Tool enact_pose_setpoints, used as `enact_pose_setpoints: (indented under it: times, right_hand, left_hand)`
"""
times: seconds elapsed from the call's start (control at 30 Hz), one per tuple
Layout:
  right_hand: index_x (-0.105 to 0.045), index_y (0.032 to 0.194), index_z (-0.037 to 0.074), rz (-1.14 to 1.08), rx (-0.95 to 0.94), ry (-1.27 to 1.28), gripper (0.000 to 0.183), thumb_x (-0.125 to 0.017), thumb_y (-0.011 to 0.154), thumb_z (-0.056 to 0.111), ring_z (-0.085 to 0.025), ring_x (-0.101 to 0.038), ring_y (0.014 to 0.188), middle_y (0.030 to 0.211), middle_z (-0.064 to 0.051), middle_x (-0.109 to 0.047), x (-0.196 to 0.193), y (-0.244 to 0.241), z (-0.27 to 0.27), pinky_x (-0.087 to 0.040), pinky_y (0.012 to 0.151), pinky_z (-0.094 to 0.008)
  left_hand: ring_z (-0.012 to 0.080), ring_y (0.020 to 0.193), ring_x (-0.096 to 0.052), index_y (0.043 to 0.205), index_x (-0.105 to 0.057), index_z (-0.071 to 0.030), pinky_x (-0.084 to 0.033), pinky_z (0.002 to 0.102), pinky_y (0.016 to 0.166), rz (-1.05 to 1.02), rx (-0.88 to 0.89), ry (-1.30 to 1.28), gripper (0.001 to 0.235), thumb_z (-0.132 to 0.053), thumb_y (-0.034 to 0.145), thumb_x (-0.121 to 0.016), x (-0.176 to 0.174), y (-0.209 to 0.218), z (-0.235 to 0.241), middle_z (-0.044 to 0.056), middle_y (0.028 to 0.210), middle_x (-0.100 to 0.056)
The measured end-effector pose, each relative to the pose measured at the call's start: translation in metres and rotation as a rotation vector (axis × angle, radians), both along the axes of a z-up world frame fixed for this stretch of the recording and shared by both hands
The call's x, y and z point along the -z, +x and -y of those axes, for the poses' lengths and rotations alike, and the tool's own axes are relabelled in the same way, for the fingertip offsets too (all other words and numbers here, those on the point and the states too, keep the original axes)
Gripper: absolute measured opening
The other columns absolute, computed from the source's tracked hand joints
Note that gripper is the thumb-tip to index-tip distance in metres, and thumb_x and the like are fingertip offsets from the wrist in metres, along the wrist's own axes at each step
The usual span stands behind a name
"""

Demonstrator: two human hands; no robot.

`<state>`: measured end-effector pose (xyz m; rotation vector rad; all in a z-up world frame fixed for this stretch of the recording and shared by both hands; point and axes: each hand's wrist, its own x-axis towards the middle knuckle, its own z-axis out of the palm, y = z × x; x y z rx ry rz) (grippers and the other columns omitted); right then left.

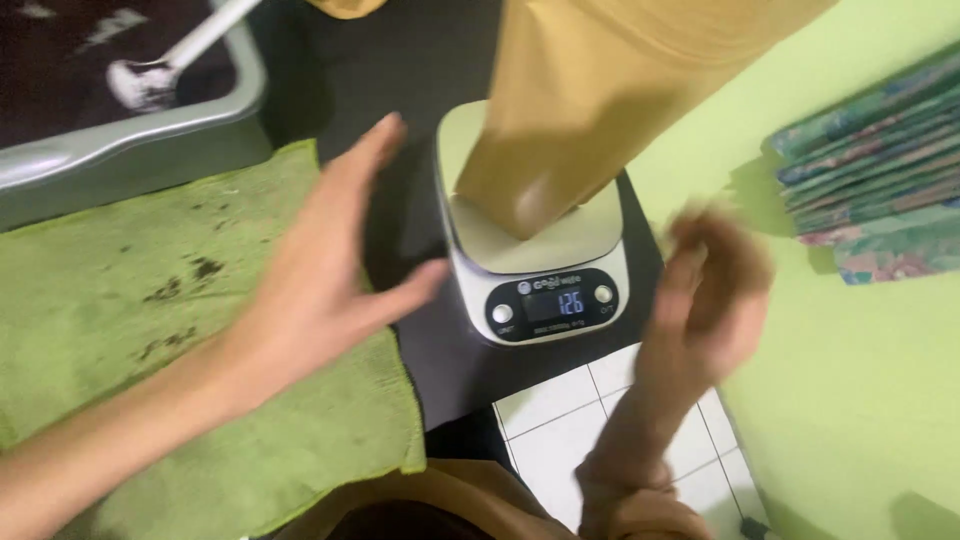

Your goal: Filling coffee bags with ground coffee using a spoon and a digital scale for measurement.

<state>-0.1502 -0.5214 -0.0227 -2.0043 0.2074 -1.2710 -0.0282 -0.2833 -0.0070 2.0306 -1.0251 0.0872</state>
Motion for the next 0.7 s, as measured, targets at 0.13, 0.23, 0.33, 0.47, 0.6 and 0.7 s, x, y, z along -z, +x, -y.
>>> enact_pose_setpoints:
  times: [0.13, 0.23, 0.33, 0.47, 0.6, 0.7]
  right_hand:
    - [-0.030, 0.154, 0.000, -0.225, -0.403, -0.026, 0.037, -0.038, 0.119, 0.009, -0.035, -0.041, 0.150, 0.154, -0.021, -0.036, -0.023, 0.040, 0.041, -0.036, 0.132, -0.050]
    - [-0.054, 0.127, 0.007, -0.360, -0.442, 0.260, 0.036, -0.059, 0.106, 0.036, -0.009, -0.059, 0.116, 0.120, 0.000, -0.061, -0.024, 0.051, 0.048, -0.051, 0.103, -0.025]
    - [-0.057, 0.100, 0.003, -0.349, -0.418, 0.251, 0.029, -0.070, 0.103, 0.029, -0.016, -0.070, 0.085, 0.085, -0.010, -0.066, -0.032, 0.046, 0.031, -0.066, 0.083, -0.030]
    - [-0.067, 0.096, 0.002, -0.394, -0.297, -0.014, 0.005, -0.070, 0.099, -0.001, -0.011, -0.065, 0.080, 0.086, -0.007, -0.070, -0.051, 0.026, -0.018, -0.057, 0.073, -0.025]
    - [-0.073, 0.103, 0.004, -0.433, -0.571, -0.159, 0.007, -0.070, 0.098, 0.001, -0.003, -0.056, 0.070, 0.088, -0.001, -0.075, -0.063, 0.016, -0.082, -0.048, 0.061, -0.019]
    - [-0.075, 0.087, 0.009, -0.401, -0.819, -0.470, 0.009, -0.072, 0.096, 0.010, -0.003, -0.044, 0.056, 0.064, 0.005, -0.065, -0.077, 0.033, -0.125, -0.036, 0.051, -0.023]
  left_hand:
    - [0.0405, 0.159, -0.032, 0.159, 0.005, 0.002, -0.023, 0.055, 0.135, -0.070, 0.021, -0.161, 0.123, -0.021, 0.091, -0.095, -0.006, -0.006, 0.048, 0.030, 0.170, -0.020]
    - [0.0375, 0.149, -0.034, 0.156, 0.010, 0.007, -0.026, 0.054, 0.123, -0.437, 0.039, -0.268, 0.130, -0.024, 0.079, -0.091, -0.017, -0.010, 0.073, 0.025, 0.160, -0.027]
    - [0.0429, 0.145, -0.032, 0.158, 0.008, 0.004, -0.026, 0.060, 0.118, -0.356, 0.025, -0.212, 0.135, -0.051, 0.076, -0.083, -0.018, -0.015, 0.069, 0.027, 0.163, -0.026]
    - [0.0410, 0.144, -0.035, 0.157, 0.001, 0.001, -0.036, 0.062, 0.109, -0.247, -0.118, -0.285, 0.140, -0.059, 0.064, -0.085, -0.038, -0.026, 0.028, 0.022, 0.161, -0.023]
    - [0.0332, 0.149, -0.040, 0.156, -0.004, -0.008, -0.041, 0.049, 0.133, -0.258, -0.080, -0.806, 0.133, -0.028, 0.063, -0.096, -0.040, -0.046, -0.037, 0.021, 0.160, -0.026]
    - [0.0414, 0.153, -0.035, 0.155, 0.010, -0.008, -0.034, 0.050, 0.133, -0.130, -0.271, -0.607, 0.149, -0.032, 0.060, -0.103, -0.023, -0.055, -0.096, 0.028, 0.161, -0.014]
